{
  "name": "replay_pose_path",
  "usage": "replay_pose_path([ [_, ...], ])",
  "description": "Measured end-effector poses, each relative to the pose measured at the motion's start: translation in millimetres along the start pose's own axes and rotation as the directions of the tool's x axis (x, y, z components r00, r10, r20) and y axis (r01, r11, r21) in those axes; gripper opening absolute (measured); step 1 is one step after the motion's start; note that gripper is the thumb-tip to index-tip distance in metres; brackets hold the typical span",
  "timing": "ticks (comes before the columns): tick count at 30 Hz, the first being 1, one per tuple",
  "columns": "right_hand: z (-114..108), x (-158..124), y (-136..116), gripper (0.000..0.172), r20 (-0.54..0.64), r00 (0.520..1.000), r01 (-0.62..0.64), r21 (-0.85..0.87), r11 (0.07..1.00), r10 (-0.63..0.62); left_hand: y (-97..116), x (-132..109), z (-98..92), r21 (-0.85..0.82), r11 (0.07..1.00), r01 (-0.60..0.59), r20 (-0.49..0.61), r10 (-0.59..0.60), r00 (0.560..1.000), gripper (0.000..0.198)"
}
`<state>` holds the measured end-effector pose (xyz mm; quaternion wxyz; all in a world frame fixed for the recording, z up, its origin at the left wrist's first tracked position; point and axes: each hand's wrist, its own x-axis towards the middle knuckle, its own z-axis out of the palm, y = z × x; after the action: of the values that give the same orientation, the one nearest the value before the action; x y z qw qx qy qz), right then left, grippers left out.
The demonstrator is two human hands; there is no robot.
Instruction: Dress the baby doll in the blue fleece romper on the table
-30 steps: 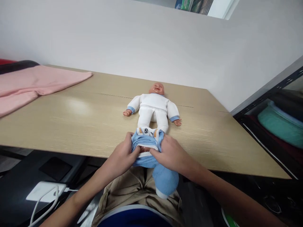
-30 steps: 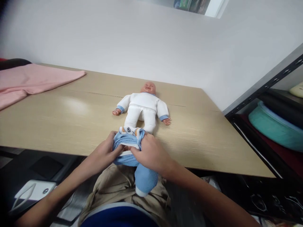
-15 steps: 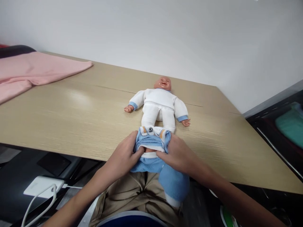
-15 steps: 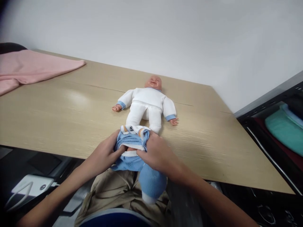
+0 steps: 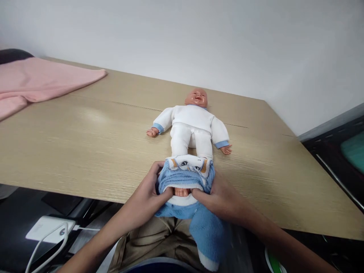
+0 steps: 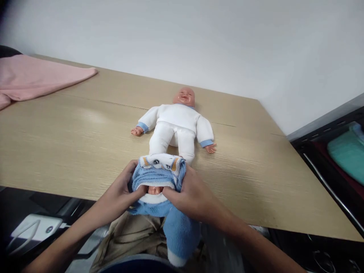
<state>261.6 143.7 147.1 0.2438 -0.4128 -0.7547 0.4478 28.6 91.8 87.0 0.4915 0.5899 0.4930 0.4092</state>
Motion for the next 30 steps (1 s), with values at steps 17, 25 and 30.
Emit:
replay_pose_path([
  [17,-17.0,36.6,16.3,0.054,-0.068,0.982,0.182,0.065,0.981,-0.178,12.8,50.8,-27.0,0.095,0.98,-0.173,-0.012,0.175,0.984,0.035],
  [25,-33.7,53.1,48.1,0.021,-0.121,0.966,0.222,-0.049,0.974,-0.226,16.2,78.1,-61.4,0.251,0.937,-0.244,0.189,0.199,0.961,0.029],
  [30,-52.7,75.7,75.4,0.069,-0.132,0.926,0.341,-0.108,0.934,-0.353,6.6,110.3,-79.5,0.14,0.933,-0.332,0.298,0.28,0.912,0.03],
])
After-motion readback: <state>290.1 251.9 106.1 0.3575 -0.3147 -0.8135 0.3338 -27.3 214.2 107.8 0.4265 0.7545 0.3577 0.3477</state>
